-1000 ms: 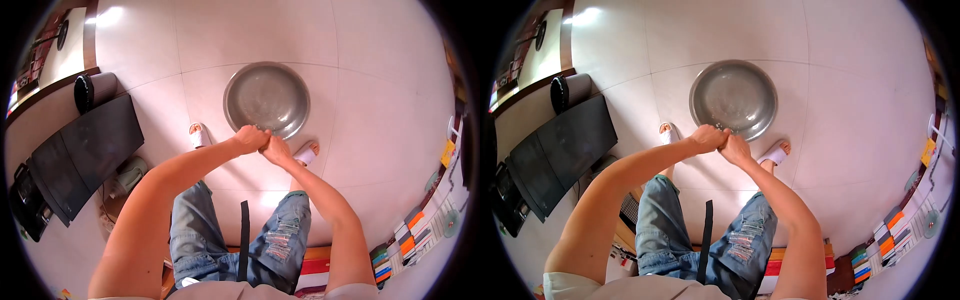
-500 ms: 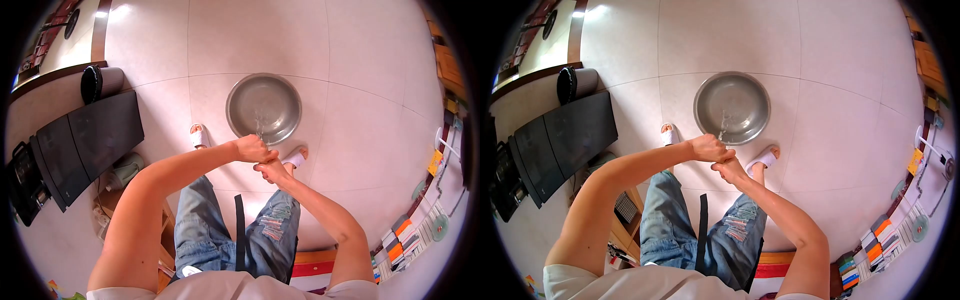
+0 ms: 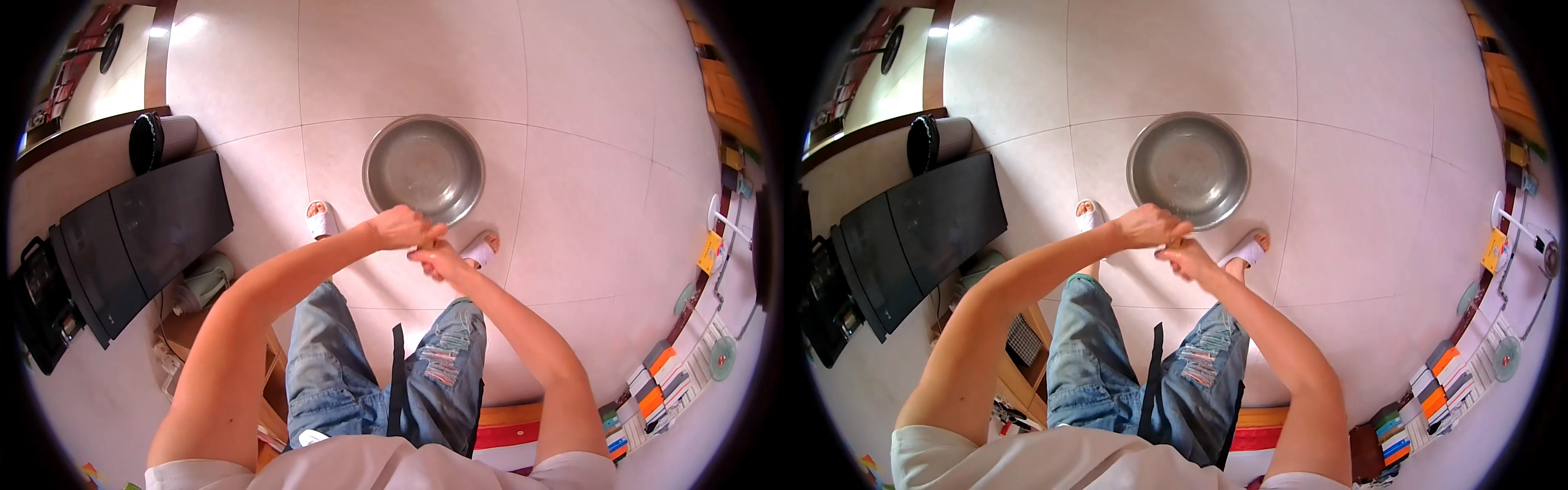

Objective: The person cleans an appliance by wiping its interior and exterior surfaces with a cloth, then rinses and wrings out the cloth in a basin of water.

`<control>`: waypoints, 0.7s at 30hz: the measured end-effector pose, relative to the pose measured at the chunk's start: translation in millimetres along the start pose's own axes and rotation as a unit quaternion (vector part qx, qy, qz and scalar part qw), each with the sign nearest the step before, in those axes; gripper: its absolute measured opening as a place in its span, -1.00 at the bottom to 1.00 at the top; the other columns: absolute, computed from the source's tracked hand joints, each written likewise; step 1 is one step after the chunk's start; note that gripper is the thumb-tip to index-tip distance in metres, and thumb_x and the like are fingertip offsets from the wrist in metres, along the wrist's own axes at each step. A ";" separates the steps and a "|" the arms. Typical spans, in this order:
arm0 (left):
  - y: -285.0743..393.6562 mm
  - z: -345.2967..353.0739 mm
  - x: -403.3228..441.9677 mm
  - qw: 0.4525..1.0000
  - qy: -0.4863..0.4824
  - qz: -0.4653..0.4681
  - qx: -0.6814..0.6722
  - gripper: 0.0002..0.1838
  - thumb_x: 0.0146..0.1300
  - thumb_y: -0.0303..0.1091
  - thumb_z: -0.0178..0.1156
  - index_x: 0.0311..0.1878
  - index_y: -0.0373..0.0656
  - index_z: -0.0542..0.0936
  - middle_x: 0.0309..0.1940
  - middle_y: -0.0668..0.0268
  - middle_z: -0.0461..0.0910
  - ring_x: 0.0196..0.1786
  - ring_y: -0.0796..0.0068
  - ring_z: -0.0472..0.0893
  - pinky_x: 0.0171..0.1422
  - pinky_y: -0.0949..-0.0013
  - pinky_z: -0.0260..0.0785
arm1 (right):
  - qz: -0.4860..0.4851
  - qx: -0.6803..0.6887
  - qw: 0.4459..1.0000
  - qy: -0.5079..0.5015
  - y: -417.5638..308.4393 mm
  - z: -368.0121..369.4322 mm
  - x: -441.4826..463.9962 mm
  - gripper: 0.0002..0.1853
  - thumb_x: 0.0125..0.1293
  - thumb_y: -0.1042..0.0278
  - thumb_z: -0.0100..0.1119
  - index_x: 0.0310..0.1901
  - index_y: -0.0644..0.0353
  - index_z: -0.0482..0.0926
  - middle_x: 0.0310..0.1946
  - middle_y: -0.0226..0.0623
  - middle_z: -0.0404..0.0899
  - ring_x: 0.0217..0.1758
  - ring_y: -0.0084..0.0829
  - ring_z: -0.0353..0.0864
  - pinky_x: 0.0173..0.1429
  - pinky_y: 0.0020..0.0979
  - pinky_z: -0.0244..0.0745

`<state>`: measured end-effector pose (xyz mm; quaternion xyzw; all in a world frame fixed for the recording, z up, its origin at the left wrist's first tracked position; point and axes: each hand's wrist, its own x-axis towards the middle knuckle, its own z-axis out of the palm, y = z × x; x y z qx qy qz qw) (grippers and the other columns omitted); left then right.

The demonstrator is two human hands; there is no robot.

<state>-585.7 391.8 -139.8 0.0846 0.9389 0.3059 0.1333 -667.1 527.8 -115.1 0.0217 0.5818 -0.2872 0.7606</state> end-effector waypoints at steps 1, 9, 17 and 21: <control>-2.0 5.8 2.4 0.997 -0.033 -0.060 -0.027 -0.70 0.01 -0.40 0.17 -0.16 -0.11 0.37 -0.38 0.23 0.51 -0.34 0.26 0.61 -0.38 0.31 0.48 | -0.024 -0.077 0.997 -0.019 4.3 -14.4 18.8 -0.66 0.08 0.16 0.29 -0.26 0.24 0.49 -0.65 -0.43 0.39 -0.74 -0.61 0.28 -0.68 -0.55 0.14; -10.0 -4.9 -28.8 0.814 0.057 -0.263 -0.515 -0.42 0.03 -0.63 0.19 0.15 -0.17 0.25 0.01 0.24 0.33 0.04 0.39 0.46 0.09 0.40 0.35 | -0.227 0.007 0.967 0.119 11.4 -29.7 6.2 -0.54 0.15 0.26 0.24 0.07 0.19 0.37 -0.18 -0.32 0.48 -0.13 -0.49 0.50 -0.14 -0.46 0.44; 36.1 -19.8 -50.5 0.616 0.191 -0.373 -0.668 -0.78 0.24 -0.40 0.15 -0.08 -0.15 0.40 -0.22 0.40 0.50 -0.15 0.61 0.49 -0.05 0.47 0.35 | -0.358 -0.030 0.905 0.228 17.1 -17.2 -32.5 -0.58 0.12 0.37 0.28 0.00 0.25 0.39 -0.12 -0.37 0.51 -0.06 -0.52 0.49 0.03 -0.42 0.39; 46.3 -23.0 -62.8 0.627 0.213 -0.383 -0.644 -0.87 0.28 -0.33 0.14 -0.20 -0.12 0.45 -0.31 0.46 0.51 -0.23 0.64 0.49 -0.08 0.49 0.35 | -0.326 0.346 0.871 0.124 -1.8 -8.8 -71.4 -0.62 0.20 0.36 0.22 0.03 0.16 0.38 -0.08 -0.43 0.51 0.03 -0.56 0.45 0.16 -0.43 0.28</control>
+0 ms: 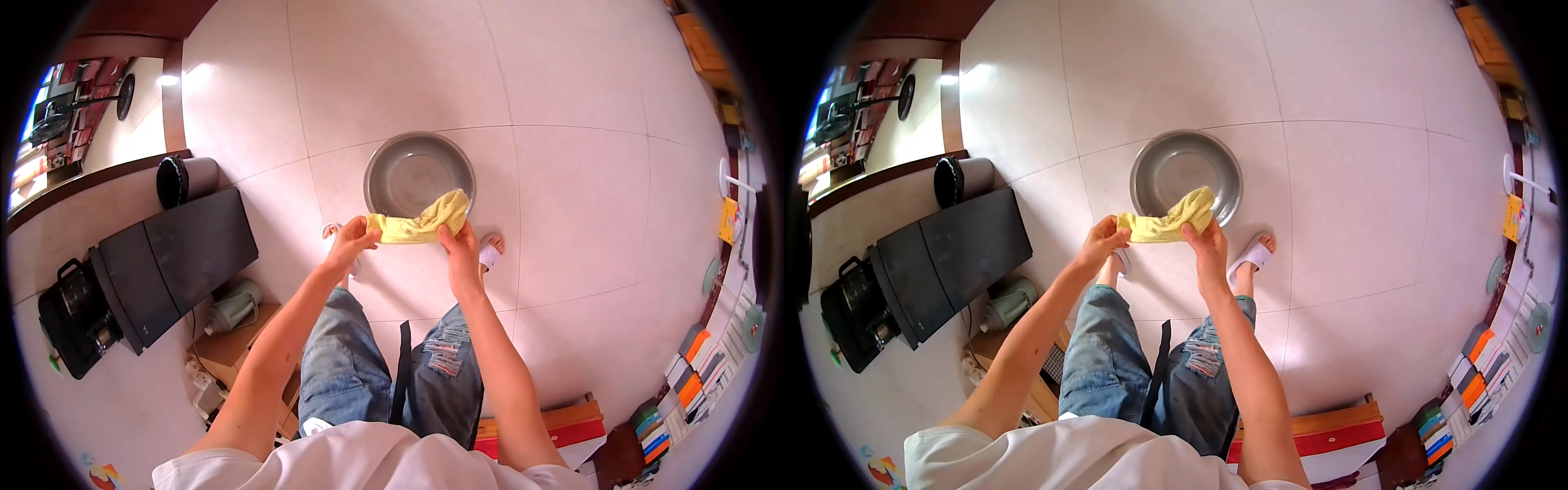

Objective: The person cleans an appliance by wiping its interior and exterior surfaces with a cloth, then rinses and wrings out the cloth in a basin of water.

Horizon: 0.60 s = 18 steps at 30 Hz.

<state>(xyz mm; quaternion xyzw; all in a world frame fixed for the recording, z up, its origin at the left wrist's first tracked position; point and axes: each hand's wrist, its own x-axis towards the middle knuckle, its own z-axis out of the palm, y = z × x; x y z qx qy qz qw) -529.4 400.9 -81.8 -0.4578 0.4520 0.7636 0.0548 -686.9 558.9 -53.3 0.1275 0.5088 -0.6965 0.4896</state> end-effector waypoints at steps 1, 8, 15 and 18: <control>-2.6 1.2 -4.1 1.000 -0.006 0.001 0.005 -0.88 0.28 -0.33 0.14 -0.19 -0.12 0.44 -0.31 0.46 0.51 -0.24 0.65 0.49 -0.09 0.49 0.35 | -0.006 0.051 0.999 0.004 -2.1 4.7 -4.1 -0.64 0.21 0.37 0.21 0.03 0.15 0.38 -0.07 -0.43 0.50 0.04 -0.56 0.44 0.17 -0.44 0.27; 35.5 24.3 -24.5 0.959 -0.073 -0.255 -0.101 -0.70 0.23 -0.18 0.18 -0.04 -0.11 0.46 -0.20 0.29 0.55 -0.15 0.45 0.55 -0.02 0.35 0.44 | -0.119 -0.136 0.976 -0.122 -7.7 18.5 -21.7 -0.78 0.11 0.50 0.18 -0.19 0.17 0.43 0.07 -0.30 0.45 0.23 -0.35 0.36 0.30 -0.34 0.18; 44.3 46.0 -31.3 0.973 -0.075 -0.088 -0.201 -0.76 0.28 -0.20 0.14 -0.13 -0.14 0.44 -0.20 0.35 0.52 -0.14 0.59 0.54 -0.05 0.46 0.46 | -0.302 -0.599 0.718 -0.185 -31.4 28.3 -60.3 -0.87 0.03 0.36 0.23 -0.33 0.11 0.61 -0.04 -0.31 0.48 0.24 -0.24 0.28 0.31 -0.19 0.14; 34.9 47.2 -34.0 0.976 -0.050 -0.030 -0.210 -0.76 0.25 -0.25 0.18 -0.12 -0.13 0.44 -0.13 0.36 0.53 -0.10 0.62 0.53 0.03 0.50 0.42 | -0.176 -0.565 0.804 -0.061 -9.0 21.6 -57.0 -0.80 0.01 0.22 0.30 -0.33 0.08 0.62 -0.01 -0.19 0.45 0.22 -0.24 0.30 0.34 -0.09 0.06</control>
